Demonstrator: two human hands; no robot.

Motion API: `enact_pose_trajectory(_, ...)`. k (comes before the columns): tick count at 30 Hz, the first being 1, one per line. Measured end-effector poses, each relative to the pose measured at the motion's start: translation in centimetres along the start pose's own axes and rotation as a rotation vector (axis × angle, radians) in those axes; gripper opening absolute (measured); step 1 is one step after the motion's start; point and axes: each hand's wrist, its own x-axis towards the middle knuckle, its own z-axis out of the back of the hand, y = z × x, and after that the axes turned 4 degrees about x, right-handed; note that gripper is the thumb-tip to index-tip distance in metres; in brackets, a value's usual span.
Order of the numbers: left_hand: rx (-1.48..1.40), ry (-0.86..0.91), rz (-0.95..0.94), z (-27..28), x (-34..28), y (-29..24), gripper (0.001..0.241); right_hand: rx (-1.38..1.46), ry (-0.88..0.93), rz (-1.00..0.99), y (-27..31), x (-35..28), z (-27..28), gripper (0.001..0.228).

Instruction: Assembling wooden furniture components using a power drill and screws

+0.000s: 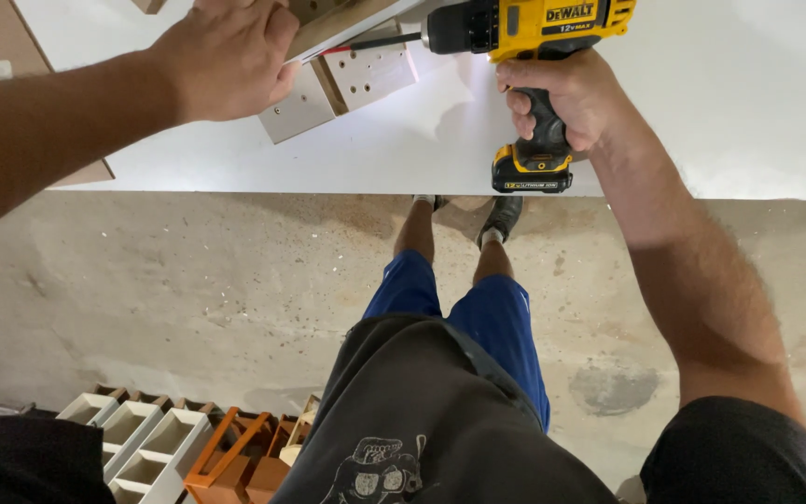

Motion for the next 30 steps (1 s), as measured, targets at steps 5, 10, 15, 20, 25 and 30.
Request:
enact_pose_trajectory(5,0.001,0.018,-0.019,0.3,0.1,0.2,0.035,0.008,0.004,-0.004,-0.4,0.2,0.0,0.012)
enact_pose_trajectory(10,-0.100,0.065,-0.013,0.6,0.4,0.4,0.034,0.031,-0.013,0.037,-0.7,0.4,-0.1,0.013)
enact_pose_trajectory(15,-0.054,0.040,-0.006,0.1,0.0,0.0,0.033,0.009,-0.002,0.003,-0.9,0.3,0.0,0.017)
enact_pose_trajectory(20,-0.134,0.078,0.002,-0.3,-0.1,-0.2,0.030,0.020,-0.008,0.022,-0.9,0.3,-0.3,0.014)
enact_pose_trajectory(25,-0.121,0.031,0.000,-0.5,-0.3,-0.1,0.029,0.055,-0.012,0.059,-1.3,0.5,-0.2,0.015)
enact_pose_trajectory(30,-0.140,0.103,-0.023,-0.1,0.0,0.1,0.033,0.021,-0.031,-0.016,-1.0,0.4,-0.3,0.021)
